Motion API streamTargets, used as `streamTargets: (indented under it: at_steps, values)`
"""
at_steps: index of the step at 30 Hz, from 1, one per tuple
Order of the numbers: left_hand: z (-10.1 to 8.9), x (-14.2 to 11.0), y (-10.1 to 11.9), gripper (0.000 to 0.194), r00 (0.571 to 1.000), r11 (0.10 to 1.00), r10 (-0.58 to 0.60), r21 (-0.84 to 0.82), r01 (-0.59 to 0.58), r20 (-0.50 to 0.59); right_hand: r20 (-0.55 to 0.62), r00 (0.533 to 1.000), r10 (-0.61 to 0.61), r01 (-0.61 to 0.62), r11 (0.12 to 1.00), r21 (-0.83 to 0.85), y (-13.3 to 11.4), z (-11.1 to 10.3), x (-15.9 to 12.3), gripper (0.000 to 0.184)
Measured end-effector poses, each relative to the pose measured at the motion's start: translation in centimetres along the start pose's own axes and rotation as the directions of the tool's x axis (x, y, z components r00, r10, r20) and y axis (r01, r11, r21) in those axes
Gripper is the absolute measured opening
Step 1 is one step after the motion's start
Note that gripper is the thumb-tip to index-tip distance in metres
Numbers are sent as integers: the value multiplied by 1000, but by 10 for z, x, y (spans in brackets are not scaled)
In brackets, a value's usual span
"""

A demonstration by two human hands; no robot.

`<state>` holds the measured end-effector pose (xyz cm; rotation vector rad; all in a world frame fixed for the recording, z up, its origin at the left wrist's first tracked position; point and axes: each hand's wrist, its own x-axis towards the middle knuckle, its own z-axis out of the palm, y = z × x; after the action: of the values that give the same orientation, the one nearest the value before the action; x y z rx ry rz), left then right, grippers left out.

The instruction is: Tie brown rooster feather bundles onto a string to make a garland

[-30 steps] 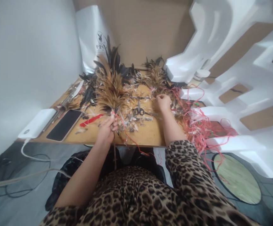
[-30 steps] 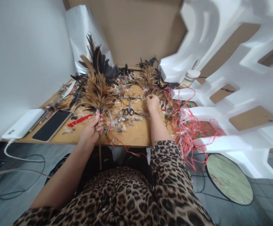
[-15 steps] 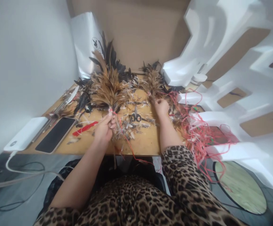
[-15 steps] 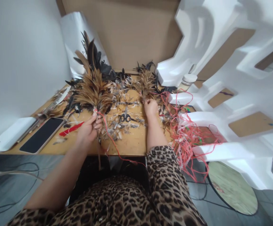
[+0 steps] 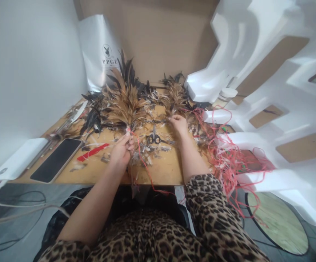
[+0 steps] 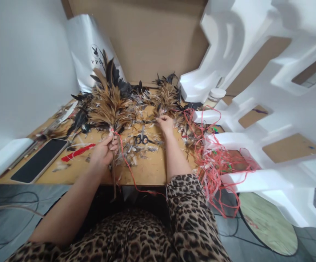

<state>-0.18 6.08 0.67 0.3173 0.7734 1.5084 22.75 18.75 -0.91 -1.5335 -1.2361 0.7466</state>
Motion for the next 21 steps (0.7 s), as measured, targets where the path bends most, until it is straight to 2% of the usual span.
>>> streamTargets:
  at_steps: [2,3,6,12,18,21]
  values:
    - [-1,1,-1,10,1000,1000,20,7,-20,-1,184,981,69,-125,941,314,-16,8,-14,32]
    - [-1,1,-2,11,999,999,33,13,-33,1,275,959,67,-181,893,412,-25,12,-24,38]
    - [0,-1,-4,15,997,996,78,38,-78,0,446,895,-15,-258,799,544,-45,25,-53,49]
    - [1,-8,-5,18,987,984,160,90,-157,-28,501,859,-102,-222,808,545,-64,42,-95,49]
    - [5,-14,-11,17,976,967,212,152,-204,-39,575,809,-122,-230,834,501,-64,49,-110,46]
    - [8,-16,-15,18,974,958,226,183,-222,-1,604,786,-131,-212,860,463,-62,52,-113,47]
